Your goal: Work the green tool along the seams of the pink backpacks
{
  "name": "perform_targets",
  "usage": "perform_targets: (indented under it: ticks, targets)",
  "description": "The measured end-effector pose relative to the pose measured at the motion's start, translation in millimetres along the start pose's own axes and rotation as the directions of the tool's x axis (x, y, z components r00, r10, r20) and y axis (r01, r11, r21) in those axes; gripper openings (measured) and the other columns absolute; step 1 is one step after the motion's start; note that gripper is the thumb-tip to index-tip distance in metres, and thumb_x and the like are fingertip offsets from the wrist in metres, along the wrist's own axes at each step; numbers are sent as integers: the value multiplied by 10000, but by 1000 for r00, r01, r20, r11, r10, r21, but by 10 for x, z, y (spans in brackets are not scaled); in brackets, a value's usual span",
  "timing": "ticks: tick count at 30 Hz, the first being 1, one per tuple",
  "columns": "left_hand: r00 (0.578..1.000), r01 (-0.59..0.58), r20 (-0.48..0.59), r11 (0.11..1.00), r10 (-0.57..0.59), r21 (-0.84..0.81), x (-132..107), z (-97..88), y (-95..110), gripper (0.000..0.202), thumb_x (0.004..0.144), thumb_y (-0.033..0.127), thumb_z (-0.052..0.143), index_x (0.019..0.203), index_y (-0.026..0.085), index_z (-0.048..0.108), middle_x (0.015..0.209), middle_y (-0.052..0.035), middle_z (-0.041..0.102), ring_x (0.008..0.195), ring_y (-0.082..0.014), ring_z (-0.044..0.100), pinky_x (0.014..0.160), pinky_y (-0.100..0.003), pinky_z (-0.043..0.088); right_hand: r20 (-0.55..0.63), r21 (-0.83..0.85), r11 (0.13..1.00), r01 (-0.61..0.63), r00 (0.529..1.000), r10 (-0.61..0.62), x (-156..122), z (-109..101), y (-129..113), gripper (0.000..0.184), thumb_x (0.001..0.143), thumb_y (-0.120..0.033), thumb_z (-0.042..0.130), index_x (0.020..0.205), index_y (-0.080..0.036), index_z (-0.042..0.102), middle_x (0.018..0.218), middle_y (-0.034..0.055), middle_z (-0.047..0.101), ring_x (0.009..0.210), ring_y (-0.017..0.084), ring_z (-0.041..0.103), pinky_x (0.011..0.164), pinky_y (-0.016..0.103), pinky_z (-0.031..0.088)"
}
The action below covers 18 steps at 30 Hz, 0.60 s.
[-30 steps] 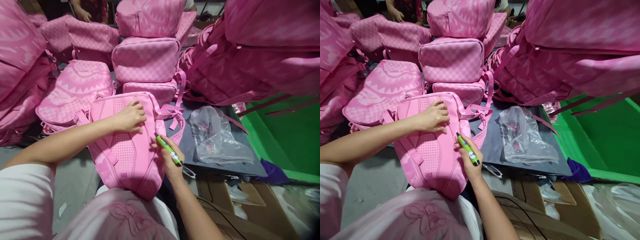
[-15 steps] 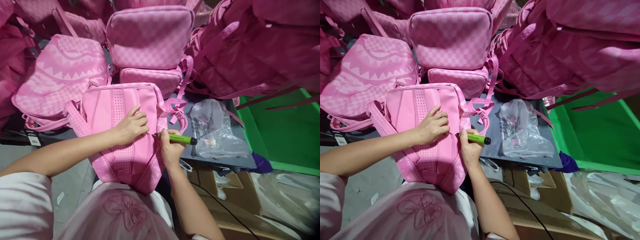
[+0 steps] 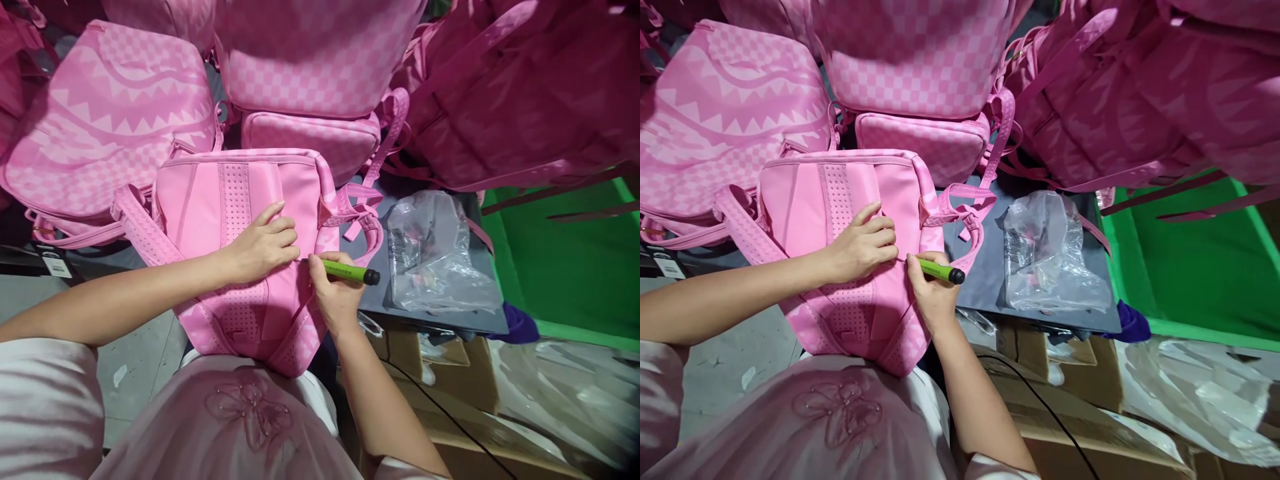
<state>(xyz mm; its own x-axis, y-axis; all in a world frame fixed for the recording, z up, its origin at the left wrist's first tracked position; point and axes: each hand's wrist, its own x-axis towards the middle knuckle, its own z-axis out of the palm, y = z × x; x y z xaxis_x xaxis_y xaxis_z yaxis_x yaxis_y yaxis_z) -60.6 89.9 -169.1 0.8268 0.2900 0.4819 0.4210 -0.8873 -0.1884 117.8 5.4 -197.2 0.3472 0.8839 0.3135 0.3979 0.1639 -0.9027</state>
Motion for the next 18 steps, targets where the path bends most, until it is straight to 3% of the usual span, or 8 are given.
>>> perform_targets:
  ticks: [13,18]
  targets:
    - [999,11,51,1000,-10,-21,1,54,-20,297,1034,233,435,845,221,664,837,19,592,1034,-161,541,1217,-475,299,-1,-45,998,-37,999,37,25,28,16,239,885,-422,688,811,-198,649,689,-9,662,590,154,619,611,307,515]
    - [998,44,51,999,-42,-30,6,73,-8,285,1029,252,448,841,207,657,821,8,620,989,-172,566,1185,-494,325,41,-99,993,-69,996,73,48,-40,-17,285,854,-503,666,782,-227,667,682,13,684,600,200,649,618,361,550]
